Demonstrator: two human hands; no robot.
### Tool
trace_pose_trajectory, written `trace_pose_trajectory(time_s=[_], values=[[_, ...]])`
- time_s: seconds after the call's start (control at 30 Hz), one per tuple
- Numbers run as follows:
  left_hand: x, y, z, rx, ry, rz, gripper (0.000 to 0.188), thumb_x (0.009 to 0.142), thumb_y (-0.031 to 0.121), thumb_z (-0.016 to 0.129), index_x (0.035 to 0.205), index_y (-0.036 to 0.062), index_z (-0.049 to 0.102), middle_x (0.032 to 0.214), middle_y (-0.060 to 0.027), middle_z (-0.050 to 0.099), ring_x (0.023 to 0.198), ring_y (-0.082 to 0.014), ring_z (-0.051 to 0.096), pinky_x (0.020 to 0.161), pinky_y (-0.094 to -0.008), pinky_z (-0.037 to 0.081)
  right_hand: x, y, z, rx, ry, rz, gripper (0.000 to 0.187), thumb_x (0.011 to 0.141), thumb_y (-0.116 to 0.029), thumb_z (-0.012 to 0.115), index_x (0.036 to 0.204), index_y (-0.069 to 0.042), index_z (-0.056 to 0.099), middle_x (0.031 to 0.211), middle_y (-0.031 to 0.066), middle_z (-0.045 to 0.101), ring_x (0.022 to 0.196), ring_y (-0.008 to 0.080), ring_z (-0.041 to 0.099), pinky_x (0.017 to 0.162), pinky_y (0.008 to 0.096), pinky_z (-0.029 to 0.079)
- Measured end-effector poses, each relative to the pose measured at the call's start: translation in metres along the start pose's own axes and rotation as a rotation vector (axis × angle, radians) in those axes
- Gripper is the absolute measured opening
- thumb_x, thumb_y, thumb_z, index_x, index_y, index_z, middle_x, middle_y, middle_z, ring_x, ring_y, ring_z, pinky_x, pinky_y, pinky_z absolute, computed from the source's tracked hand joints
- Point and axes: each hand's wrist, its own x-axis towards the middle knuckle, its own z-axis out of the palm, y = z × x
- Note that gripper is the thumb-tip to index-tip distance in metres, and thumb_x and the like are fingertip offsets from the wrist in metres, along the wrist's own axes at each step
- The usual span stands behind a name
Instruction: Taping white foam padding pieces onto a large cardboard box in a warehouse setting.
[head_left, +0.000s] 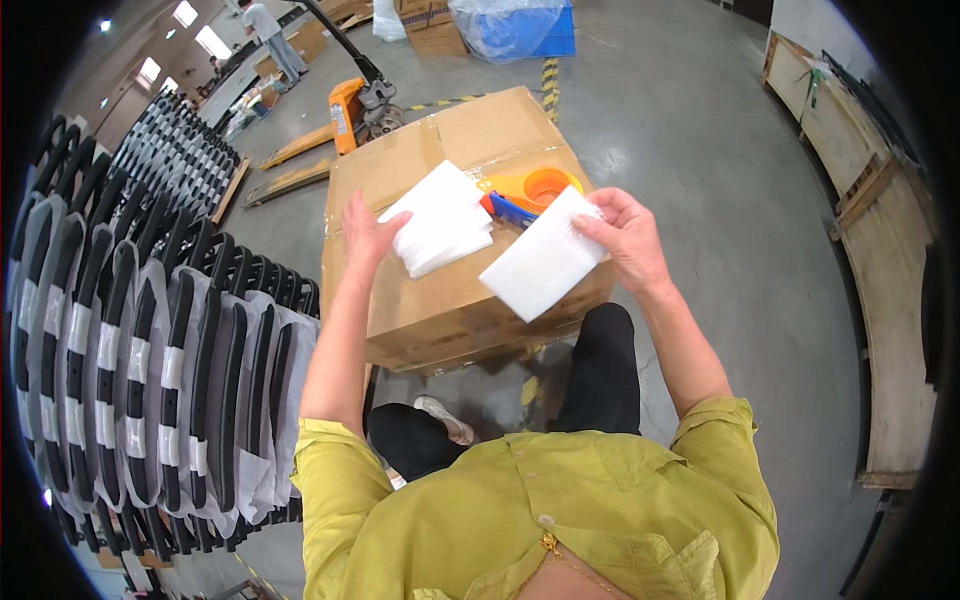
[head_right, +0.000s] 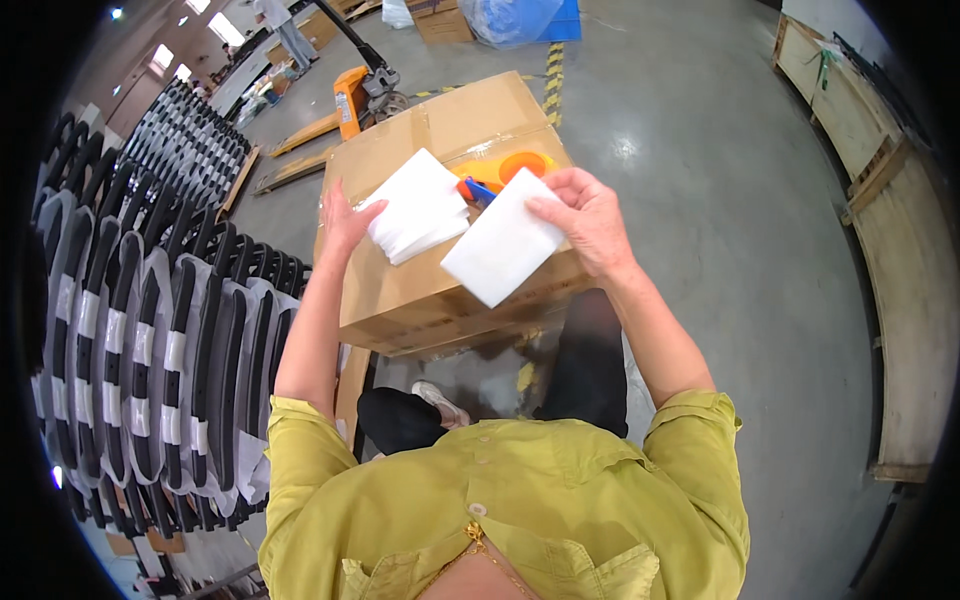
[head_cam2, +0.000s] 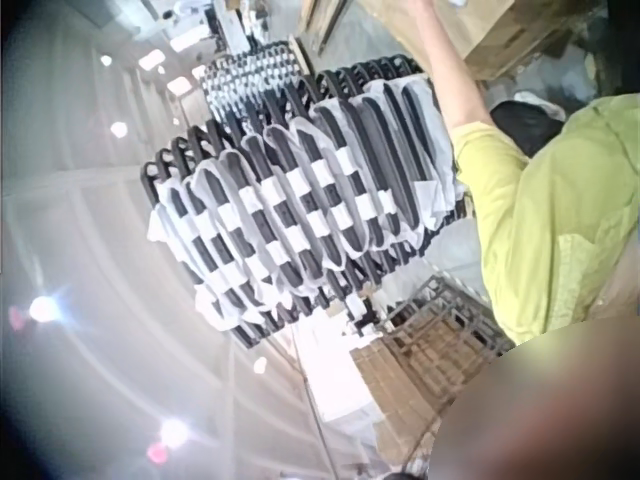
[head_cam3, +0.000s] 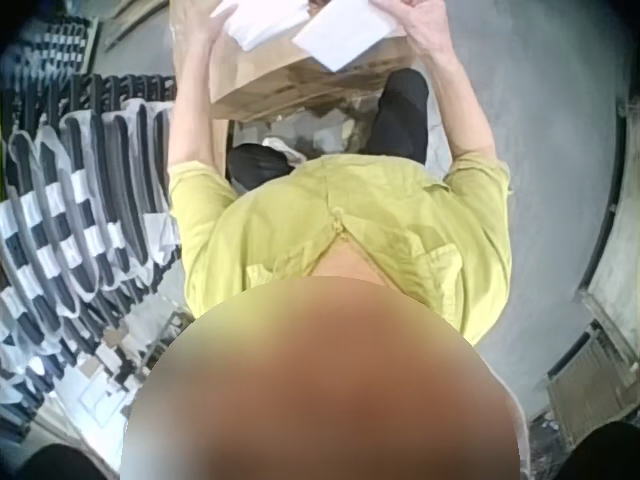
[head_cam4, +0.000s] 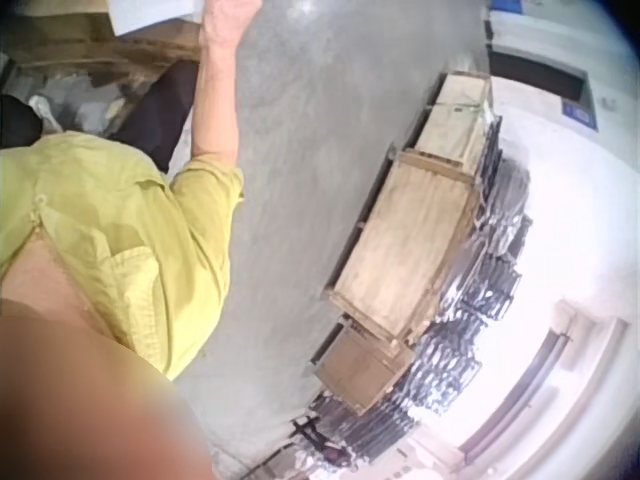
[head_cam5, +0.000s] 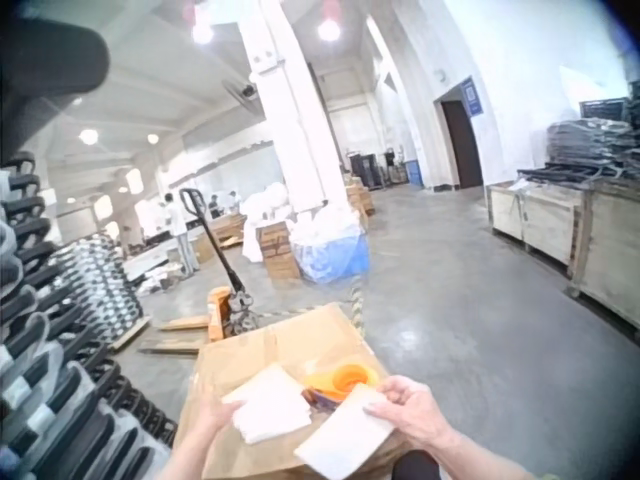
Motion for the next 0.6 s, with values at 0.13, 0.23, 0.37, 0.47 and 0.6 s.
trace_pose_trajectory(time_s=[0.13,0.23,0.37,0.47,0.6], values=[[-0.040,0.027,-0.052,-0.990,-0.407,0.074,0.068,0.074,0.018,0.073,0.129,-0.0018,0.039,0.121,-0.0140,0.053,0.113,-0.0186,0.049,0.092,-0.0311,0.043,-0.002,-0.010,0.040,-0.037,-0.099,0.037,0.019,0.077,-0.004,0.069,0.092,-0.005,0.057,0.083,0.0044,0.064,0.075,0.0090,0.060,0.070,0.0231,0.047],[-0.096,0.042,-0.088,-1.267,-0.830,0.017,0.052,0.078,0.009,0.069,0.124,-0.0012,0.047,0.111,-0.0103,0.059,0.100,-0.0119,0.056,0.086,-0.0280,0.046,-0.003,-0.008,0.069,-0.020,-0.187,0.010,0.018,0.077,-0.003,0.068,0.091,-0.005,0.057,0.081,0.0029,0.064,0.076,0.0086,0.059,0.070,0.0228,0.047],[-0.126,0.023,-0.127,-1.204,-0.922,-0.193,0.031,0.079,0.004,0.067,0.108,-0.0024,0.060,0.094,-0.0058,0.066,0.081,-0.0090,0.062,0.075,-0.0229,0.049,-0.010,-0.009,0.099,0.008,-0.274,0.021,0.012,0.078,-0.005,0.069,0.085,-0.004,0.060,0.077,0.0009,0.062,0.074,0.0084,0.057,0.069,0.0217,0.045],[-0.141,-0.008,-0.153,-1.189,-0.834,-0.222,0.026,0.079,0.004,0.068,0.103,-0.0034,0.063,0.088,-0.0053,0.067,0.076,-0.0089,0.062,0.070,-0.0222,0.049,-0.020,-0.019,0.118,-0.067,-0.325,0.049,0.008,0.077,-0.006,0.069,0.081,-0.002,0.064,0.074,0.0020,0.062,0.070,0.0090,0.057,0.067,0.0223,0.046],[-0.171,-0.049,-0.186,-1.095,-0.715,-0.124,0.024,0.079,0.009,0.067,0.099,-0.0029,0.063,0.085,-0.0051,0.066,0.076,-0.0093,0.061,0.068,-0.0241,0.049,-0.035,-0.033,0.151,-0.385,-0.477,-0.053,0.010,0.080,-0.008,0.063,0.082,0.002,0.066,0.076,0.0049,0.065,0.070,0.0104,0.059,0.066,0.0233,0.047]])
